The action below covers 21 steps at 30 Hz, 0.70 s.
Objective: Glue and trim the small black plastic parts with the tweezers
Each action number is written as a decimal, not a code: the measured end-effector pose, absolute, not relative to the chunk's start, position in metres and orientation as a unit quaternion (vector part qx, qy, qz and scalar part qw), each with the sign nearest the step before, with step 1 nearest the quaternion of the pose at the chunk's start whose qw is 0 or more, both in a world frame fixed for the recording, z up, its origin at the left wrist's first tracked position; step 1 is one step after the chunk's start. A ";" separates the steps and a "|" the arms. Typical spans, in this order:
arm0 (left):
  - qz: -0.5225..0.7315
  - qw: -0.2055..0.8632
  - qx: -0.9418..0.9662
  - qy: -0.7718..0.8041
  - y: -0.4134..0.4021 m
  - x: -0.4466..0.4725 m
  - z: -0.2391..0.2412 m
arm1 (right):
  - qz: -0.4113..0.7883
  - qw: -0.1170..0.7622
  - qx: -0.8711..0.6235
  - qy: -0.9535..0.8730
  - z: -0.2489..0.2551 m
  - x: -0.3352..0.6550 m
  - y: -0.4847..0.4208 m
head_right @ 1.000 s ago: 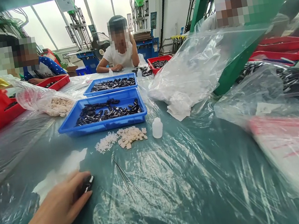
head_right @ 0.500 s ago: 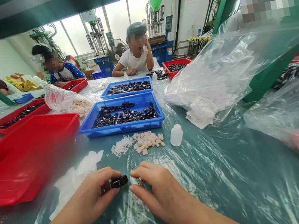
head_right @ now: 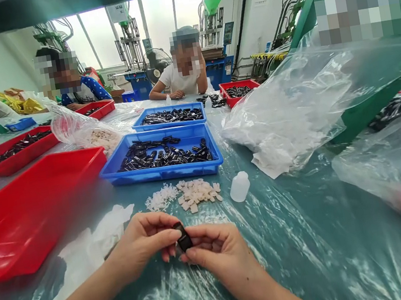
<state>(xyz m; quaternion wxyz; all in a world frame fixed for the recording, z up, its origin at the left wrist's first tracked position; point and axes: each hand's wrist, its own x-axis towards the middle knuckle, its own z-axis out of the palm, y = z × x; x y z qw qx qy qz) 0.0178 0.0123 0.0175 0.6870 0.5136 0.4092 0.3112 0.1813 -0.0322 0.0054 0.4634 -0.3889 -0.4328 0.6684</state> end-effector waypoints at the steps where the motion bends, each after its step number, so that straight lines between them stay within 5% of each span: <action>1: 0.316 0.694 0.502 0.408 0.013 0.018 0.014 | 0.672 0.465 -0.389 -0.426 0.004 0.179 -0.032; 21: 0.259 0.702 0.533 0.394 0.012 0.015 0.005 | 0.686 0.429 -0.414 -0.417 -0.007 0.174 -0.032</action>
